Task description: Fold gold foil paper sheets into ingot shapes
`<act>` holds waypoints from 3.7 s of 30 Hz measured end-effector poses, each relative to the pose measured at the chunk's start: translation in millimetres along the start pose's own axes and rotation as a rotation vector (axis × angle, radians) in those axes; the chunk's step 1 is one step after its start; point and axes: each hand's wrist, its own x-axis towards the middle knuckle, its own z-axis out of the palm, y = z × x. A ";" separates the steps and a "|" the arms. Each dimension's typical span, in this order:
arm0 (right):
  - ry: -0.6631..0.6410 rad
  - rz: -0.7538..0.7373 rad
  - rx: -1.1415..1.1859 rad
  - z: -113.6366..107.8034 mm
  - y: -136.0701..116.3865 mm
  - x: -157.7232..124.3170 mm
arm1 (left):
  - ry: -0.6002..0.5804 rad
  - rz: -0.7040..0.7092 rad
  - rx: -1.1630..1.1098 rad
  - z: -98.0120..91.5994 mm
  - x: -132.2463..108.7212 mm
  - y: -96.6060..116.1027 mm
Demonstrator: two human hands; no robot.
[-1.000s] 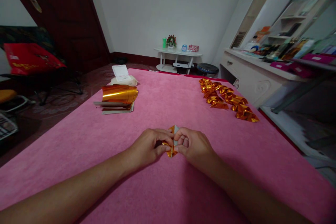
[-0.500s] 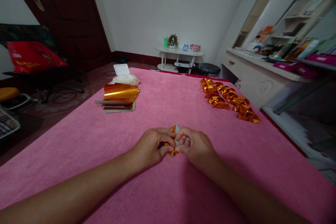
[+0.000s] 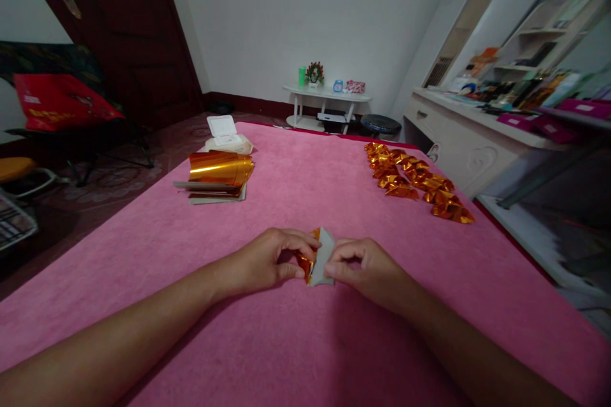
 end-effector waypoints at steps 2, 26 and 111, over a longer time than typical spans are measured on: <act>-0.026 -0.035 -0.076 -0.6 -1.6 -1.7 | 0.012 -0.017 -0.001 -1.6 -1.1 -1.8; 0.114 -0.388 -0.376 13.4 7.1 -11.8 | 0.082 -0.065 -0.061 8.0 -0.7 -1.8; 0.019 -0.568 -0.774 18.2 2.3 -24.2 | 0.284 -0.177 -0.015 21.1 7.6 2.3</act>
